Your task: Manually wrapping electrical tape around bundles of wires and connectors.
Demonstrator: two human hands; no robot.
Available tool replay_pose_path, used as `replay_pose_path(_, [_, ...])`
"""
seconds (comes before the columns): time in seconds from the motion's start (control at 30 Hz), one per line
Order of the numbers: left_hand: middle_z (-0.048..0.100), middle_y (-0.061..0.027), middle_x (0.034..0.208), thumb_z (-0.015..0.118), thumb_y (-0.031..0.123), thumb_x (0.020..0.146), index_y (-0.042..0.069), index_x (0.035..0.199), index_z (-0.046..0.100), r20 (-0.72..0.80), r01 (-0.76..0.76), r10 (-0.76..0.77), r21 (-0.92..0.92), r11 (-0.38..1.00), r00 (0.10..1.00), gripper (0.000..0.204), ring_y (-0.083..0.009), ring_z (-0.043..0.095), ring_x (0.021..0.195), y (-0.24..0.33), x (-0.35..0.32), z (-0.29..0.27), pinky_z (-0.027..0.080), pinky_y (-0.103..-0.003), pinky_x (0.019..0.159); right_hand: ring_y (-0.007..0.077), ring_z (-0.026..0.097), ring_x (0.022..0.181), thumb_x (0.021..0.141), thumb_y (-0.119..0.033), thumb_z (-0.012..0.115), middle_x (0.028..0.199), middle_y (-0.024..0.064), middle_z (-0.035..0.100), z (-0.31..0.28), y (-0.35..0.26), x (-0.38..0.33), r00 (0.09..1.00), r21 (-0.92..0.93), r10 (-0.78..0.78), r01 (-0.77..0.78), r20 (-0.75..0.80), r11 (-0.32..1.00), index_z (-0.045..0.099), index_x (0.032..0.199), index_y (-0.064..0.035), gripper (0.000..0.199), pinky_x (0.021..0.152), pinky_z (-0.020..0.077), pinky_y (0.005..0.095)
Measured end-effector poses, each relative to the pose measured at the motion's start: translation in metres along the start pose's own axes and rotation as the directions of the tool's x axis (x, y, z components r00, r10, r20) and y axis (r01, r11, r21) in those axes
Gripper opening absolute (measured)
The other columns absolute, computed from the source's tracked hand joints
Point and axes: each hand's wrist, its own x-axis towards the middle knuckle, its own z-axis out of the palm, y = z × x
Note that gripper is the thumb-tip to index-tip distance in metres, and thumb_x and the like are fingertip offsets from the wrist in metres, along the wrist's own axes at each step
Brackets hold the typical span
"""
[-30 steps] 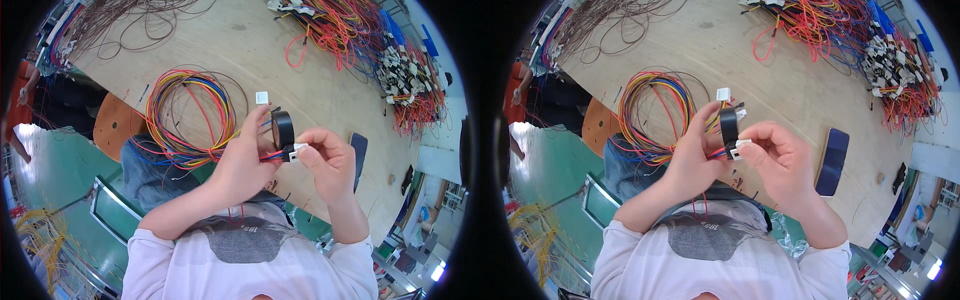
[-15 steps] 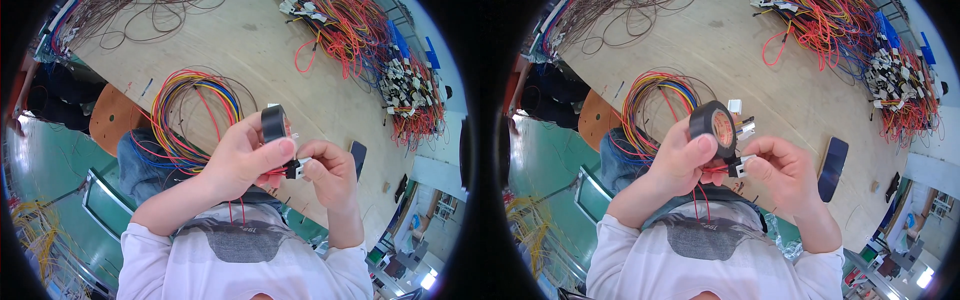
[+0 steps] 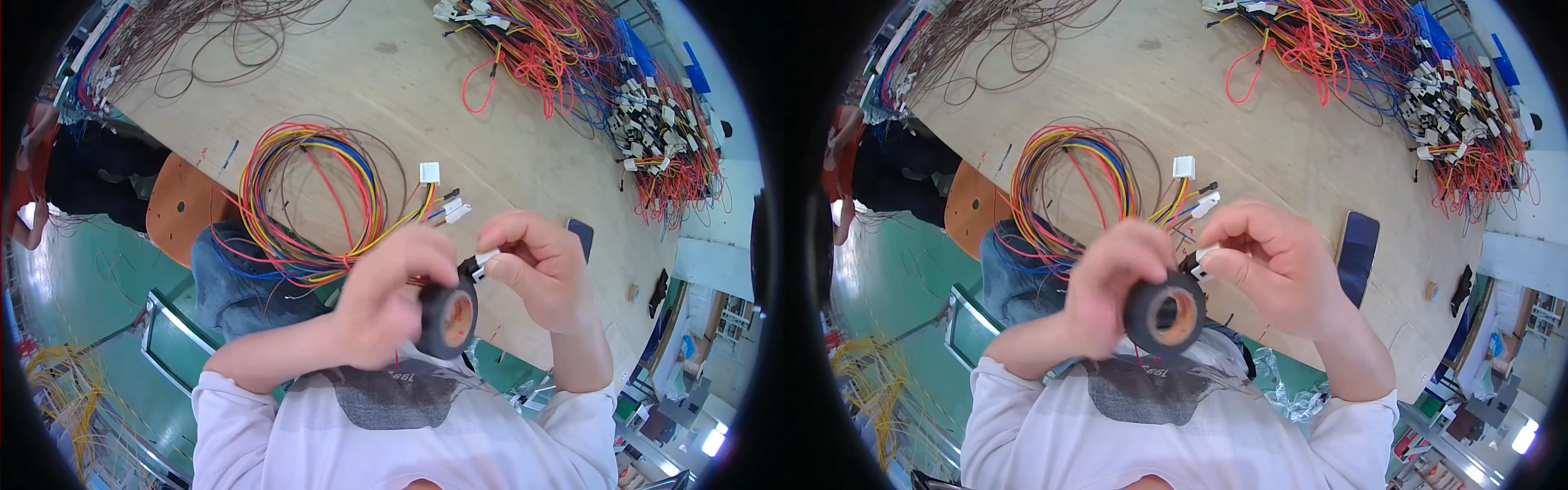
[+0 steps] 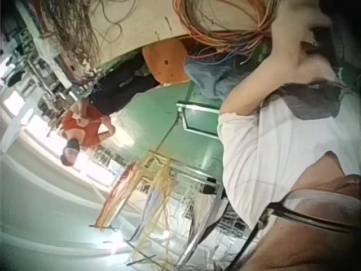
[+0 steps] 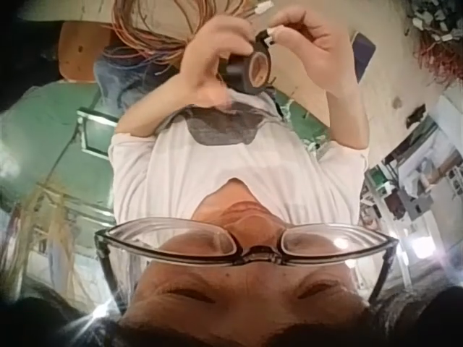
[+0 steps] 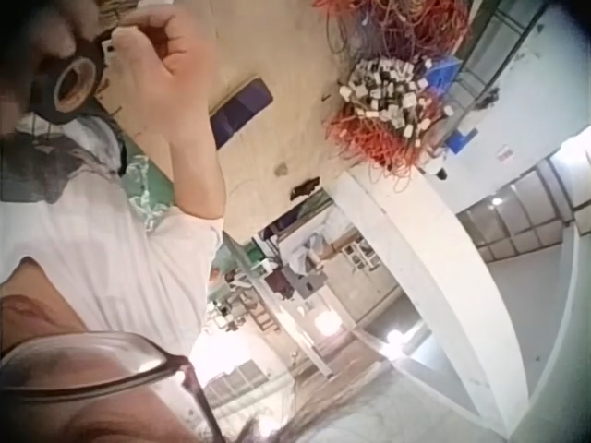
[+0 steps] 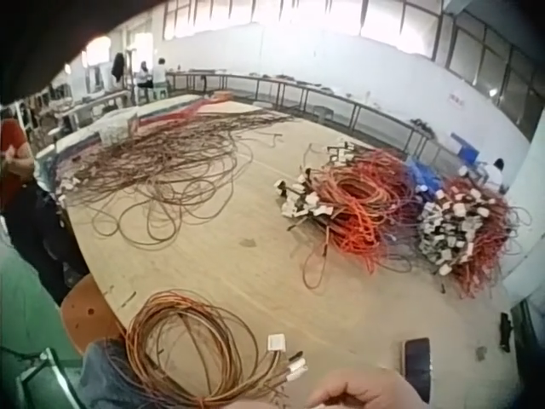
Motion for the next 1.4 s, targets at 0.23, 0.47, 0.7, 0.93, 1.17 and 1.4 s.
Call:
replay_pose_path(0.23, [0.055,0.0019,0.087,0.066,0.031,0.081,0.005,0.099,0.051,0.435,0.788,-0.687,-0.511,0.344,0.582,0.035,-0.0062,0.054,0.077,0.012,0.037,-0.013,0.046,-0.022,0.067,0.0111,0.050,0.071,0.077,0.003,0.062,0.085,0.0066,0.056,-0.004,-0.011,0.004,0.986,-0.313,-0.141,0.162,0.088,0.936,0.058,0.090,0.0002,0.014,0.060,0.0387,0.0223])
replay_pose_path(0.47, [0.049,0.0054,0.074,0.062,0.030,0.084,0.007,0.091,0.052,0.567,0.852,-0.662,-0.471,0.229,0.491,0.026,-0.0031,0.045,0.060,-0.008,0.034,-0.011,0.038,-0.019,0.053,0.0117,0.051,0.073,0.077,0.003,0.062,0.087,0.0068,0.056,-0.008,-0.013,0.005,0.976,-0.315,-0.170,0.204,0.133,0.927,0.058,0.091,0.0006,0.015,0.062,0.0397,0.0227])
replay_pose_path(0.7, [0.051,0.0037,0.069,0.067,0.019,0.081,0.006,0.078,0.055,0.352,0.760,-0.686,-0.436,0.482,0.637,0.018,-0.0034,0.043,0.057,0.005,0.038,-0.008,0.037,-0.019,0.052,0.0088,0.052,0.079,0.080,0.003,0.060,0.089,0.0049,0.056,-0.006,-0.014,0.004,0.999,-0.106,-0.017,0.022,0.044,0.994,0.057,0.093,0.0031,0.013,0.068,0.0417,0.0211])
replay_pose_path(0.93, [0.054,0.0005,0.075,0.066,0.009,0.080,0.002,0.079,0.052,0.264,0.624,-0.584,-0.105,0.774,0.768,0.016,-0.0042,0.049,0.066,0.012,0.044,-0.010,0.041,-0.020,0.057,0.0048,0.050,0.066,0.083,-0.003,0.060,0.075,-0.0016,0.055,-0.002,-0.017,0.006,0.976,0.066,0.172,-0.164,-0.136,0.984,0.057,0.092,0.0018,0.010,0.060,0.0407,0.0182])
replay_pose_path(1.17, [0.053,-0.0053,0.077,0.068,0.001,0.074,0.000,0.081,0.051,0.025,0.168,-0.202,0.460,0.872,0.979,0.018,-0.0111,0.055,0.067,0.015,0.034,0.000,0.044,-0.024,0.055,0.0015,0.043,0.060,0.085,-0.005,0.057,0.074,-0.0028,0.053,0.008,-0.010,0.001,0.945,0.201,0.247,-0.205,-0.214,0.958,0.056,0.090,-0.0008,0.007,0.048,0.0318,0.0173])
replay_pose_path(1.4, [0.054,-0.0086,0.075,0.071,0.003,0.063,0.001,0.083,0.055,0.248,-0.334,0.224,0.663,0.670,0.942,0.025,-0.0229,0.056,0.059,-0.007,0.026,-0.003,0.045,-0.031,0.047,0.0016,0.047,0.069,0.087,-0.003,0.053,0.078,-0.0027,0.053,0.022,-0.013,-0.008,0.952,-0.083,0.164,-0.191,-0.258,0.978,0.052,0.092,-0.0010,0.005,0.060,0.0391,0.0168])
